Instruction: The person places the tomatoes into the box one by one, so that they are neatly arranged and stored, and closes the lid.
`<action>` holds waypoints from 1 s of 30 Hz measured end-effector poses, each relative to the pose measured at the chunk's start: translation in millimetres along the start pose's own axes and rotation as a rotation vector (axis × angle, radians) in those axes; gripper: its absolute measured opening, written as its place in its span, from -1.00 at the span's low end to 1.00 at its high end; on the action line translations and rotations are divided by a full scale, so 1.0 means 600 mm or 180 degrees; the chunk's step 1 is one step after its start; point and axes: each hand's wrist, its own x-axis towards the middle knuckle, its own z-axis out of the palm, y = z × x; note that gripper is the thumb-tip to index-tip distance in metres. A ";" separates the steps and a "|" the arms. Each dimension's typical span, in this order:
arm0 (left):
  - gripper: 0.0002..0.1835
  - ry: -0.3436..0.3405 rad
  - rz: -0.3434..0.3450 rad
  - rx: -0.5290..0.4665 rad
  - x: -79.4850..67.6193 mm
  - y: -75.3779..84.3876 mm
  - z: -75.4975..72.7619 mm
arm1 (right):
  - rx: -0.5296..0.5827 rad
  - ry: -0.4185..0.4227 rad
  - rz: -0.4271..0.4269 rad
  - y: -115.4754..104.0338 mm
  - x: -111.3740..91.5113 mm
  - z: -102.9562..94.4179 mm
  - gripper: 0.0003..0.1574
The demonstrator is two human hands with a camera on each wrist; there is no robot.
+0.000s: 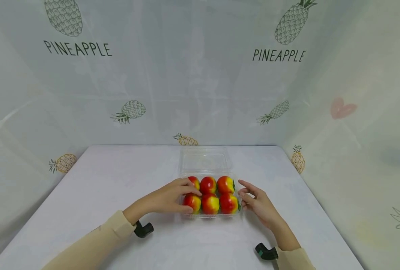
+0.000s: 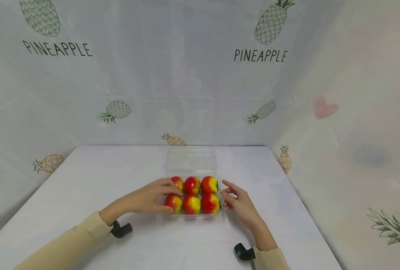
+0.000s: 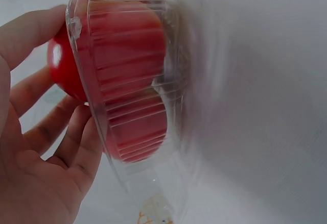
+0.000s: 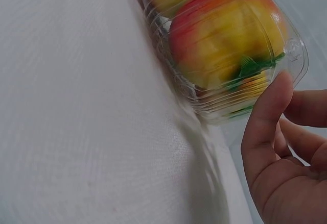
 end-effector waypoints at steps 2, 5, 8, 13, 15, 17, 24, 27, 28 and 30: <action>-0.56 0.0030 0.0016 -0.0026 0.001 -0.005 -0.002 | 0.0002 0.0005 0.0008 0.000 -0.001 0.000 -0.27; -0.57 0.0077 -0.0005 -0.0137 0.000 -0.013 -0.006 | 0.0005 0.0007 0.0011 0.000 -0.001 0.000 -0.27; -0.57 0.0106 -0.0006 -0.0238 -0.001 -0.018 -0.014 | 0.0014 0.0013 0.0015 -0.001 -0.001 0.001 -0.27; -0.56 0.0208 -0.0017 -0.0355 -0.001 -0.026 -0.029 | 0.0016 0.0022 0.0008 -0.002 -0.002 0.002 -0.27; -0.55 0.0301 -0.0071 -0.0443 0.001 -0.034 -0.035 | 0.0016 0.0021 0.0007 -0.001 -0.002 0.002 -0.27; -0.55 0.0423 -0.0121 -0.0516 0.004 -0.045 -0.041 | 0.0024 0.0024 0.0013 -0.001 -0.002 0.002 -0.27; -0.57 0.0941 -0.0351 -0.0647 0.023 -0.097 -0.056 | 0.0024 0.0043 0.0040 0.001 -0.002 0.003 -0.28; -0.55 0.1129 -0.0577 -0.0762 0.035 -0.122 -0.059 | 0.0024 0.0053 0.0043 0.000 -0.003 0.004 -0.28; -0.53 0.1175 -0.0666 -0.0806 0.039 -0.130 -0.059 | 0.0023 0.0057 0.0043 -0.001 -0.003 0.004 -0.28; -0.50 0.1238 -0.0858 -0.0922 0.047 -0.145 -0.058 | 0.0029 0.0068 0.0042 -0.002 -0.004 0.005 -0.28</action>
